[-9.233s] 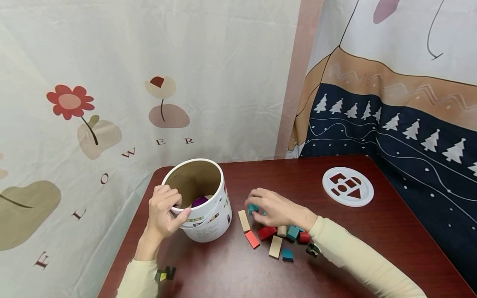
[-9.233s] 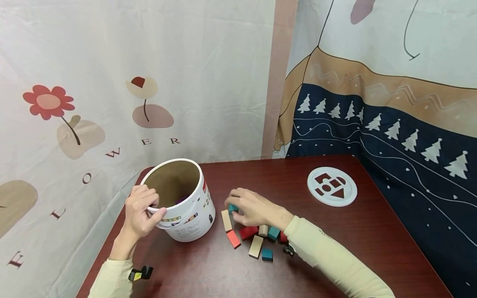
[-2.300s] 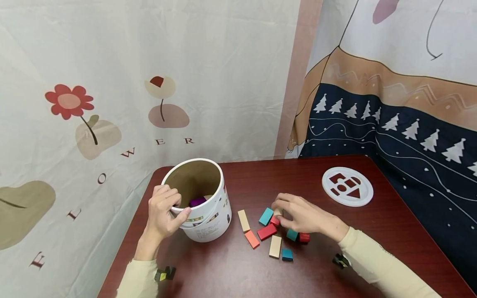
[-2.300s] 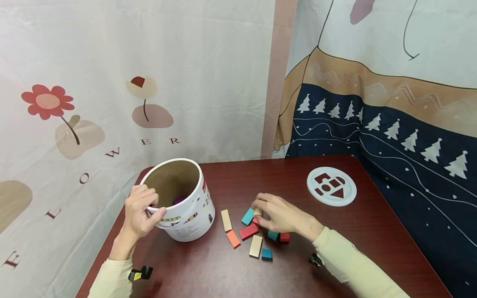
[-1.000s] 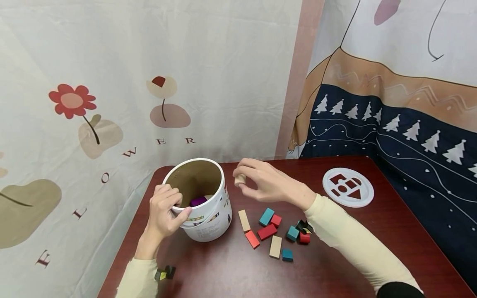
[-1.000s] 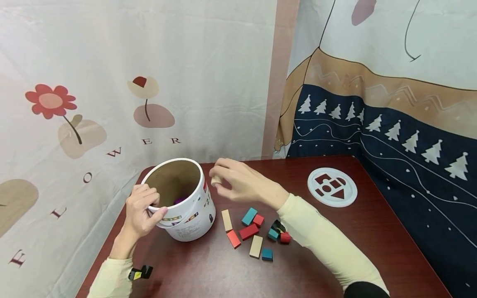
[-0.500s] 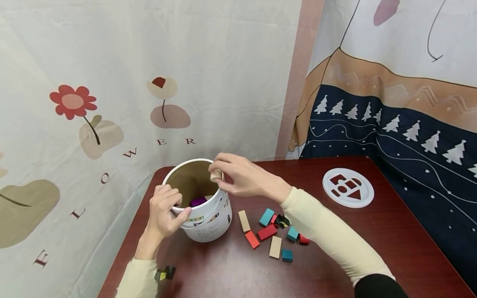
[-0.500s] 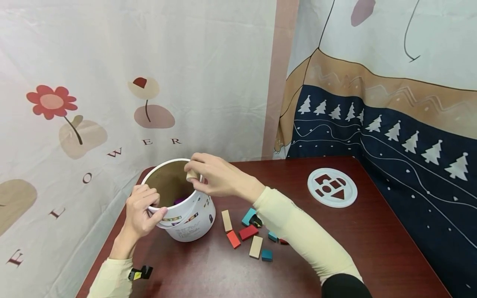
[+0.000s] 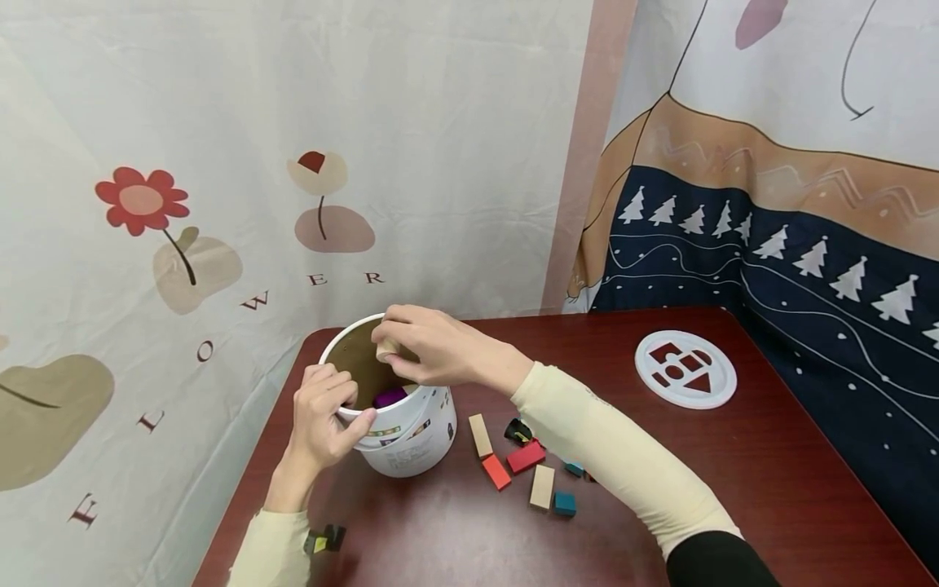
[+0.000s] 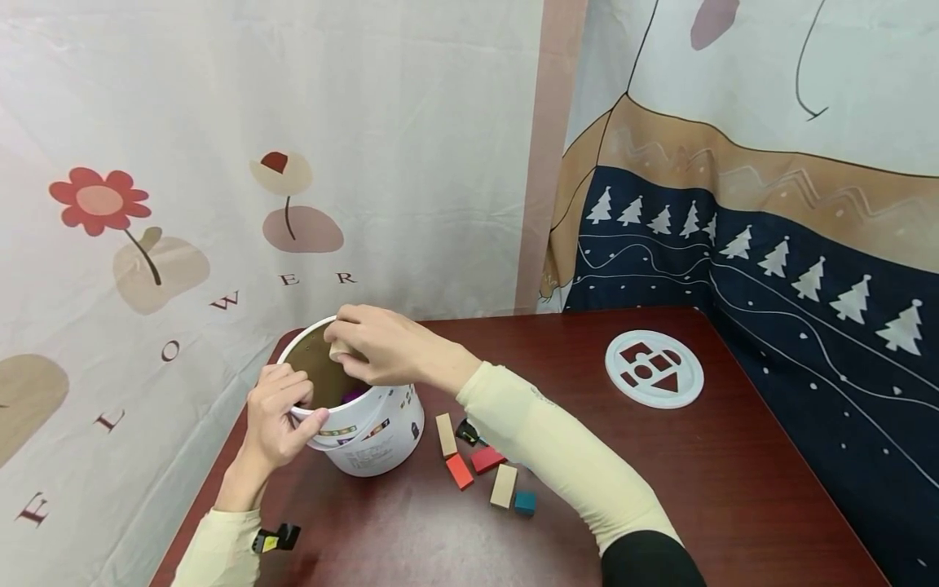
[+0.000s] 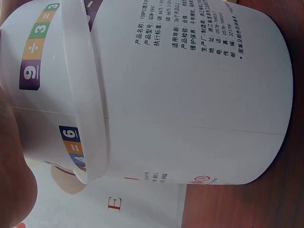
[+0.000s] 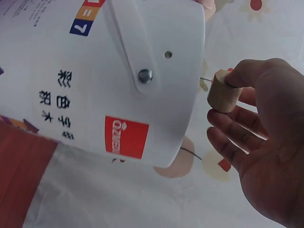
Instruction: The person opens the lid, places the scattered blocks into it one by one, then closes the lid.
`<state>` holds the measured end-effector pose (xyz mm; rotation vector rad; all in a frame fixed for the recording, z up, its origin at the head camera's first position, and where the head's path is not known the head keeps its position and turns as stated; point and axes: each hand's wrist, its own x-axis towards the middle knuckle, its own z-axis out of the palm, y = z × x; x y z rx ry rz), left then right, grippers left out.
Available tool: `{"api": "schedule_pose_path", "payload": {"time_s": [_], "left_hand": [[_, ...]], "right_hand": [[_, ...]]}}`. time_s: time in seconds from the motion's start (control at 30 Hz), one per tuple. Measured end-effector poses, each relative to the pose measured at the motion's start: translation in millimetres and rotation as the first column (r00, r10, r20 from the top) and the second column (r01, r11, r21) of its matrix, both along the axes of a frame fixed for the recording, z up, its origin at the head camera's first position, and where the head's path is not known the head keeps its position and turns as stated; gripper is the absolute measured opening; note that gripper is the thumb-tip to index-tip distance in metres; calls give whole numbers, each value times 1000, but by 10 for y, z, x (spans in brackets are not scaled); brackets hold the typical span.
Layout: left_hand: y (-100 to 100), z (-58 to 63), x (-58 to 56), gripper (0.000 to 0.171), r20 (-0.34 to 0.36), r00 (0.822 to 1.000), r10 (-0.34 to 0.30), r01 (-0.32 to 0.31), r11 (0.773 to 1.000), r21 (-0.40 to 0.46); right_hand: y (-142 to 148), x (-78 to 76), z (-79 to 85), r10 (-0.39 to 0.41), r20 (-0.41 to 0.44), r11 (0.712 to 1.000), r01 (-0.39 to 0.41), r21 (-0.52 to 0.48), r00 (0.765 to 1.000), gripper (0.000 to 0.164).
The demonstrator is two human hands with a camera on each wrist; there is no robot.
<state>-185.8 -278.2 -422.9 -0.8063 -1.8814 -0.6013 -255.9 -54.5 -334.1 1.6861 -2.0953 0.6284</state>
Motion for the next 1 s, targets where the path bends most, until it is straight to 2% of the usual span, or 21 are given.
{"api": "schedule_pose_path", "payload": {"time_s": [0.17,0.47,0.77,1.0], "left_hand": [[2,5,12,50,-2,1000,8,-8,1000,-7],[6,6,7,44,5,1000,8,-8,1000,-7],[12,-4,1,48,-4,1000,3,-3,1000,-4],[9,-7,-2,48,-16,1000,5,-6,1000,-3]], "right_hand": [[-95,1,2,-29,-14,998,30,50,999,22],[-140,-26,-20,-13,-40,998,16,67,999,20],[-135,-14,-22,-80,-89,988,91,124,993,38],[-118,3,-44,-144,-113,968,164,192,983,56]]}}
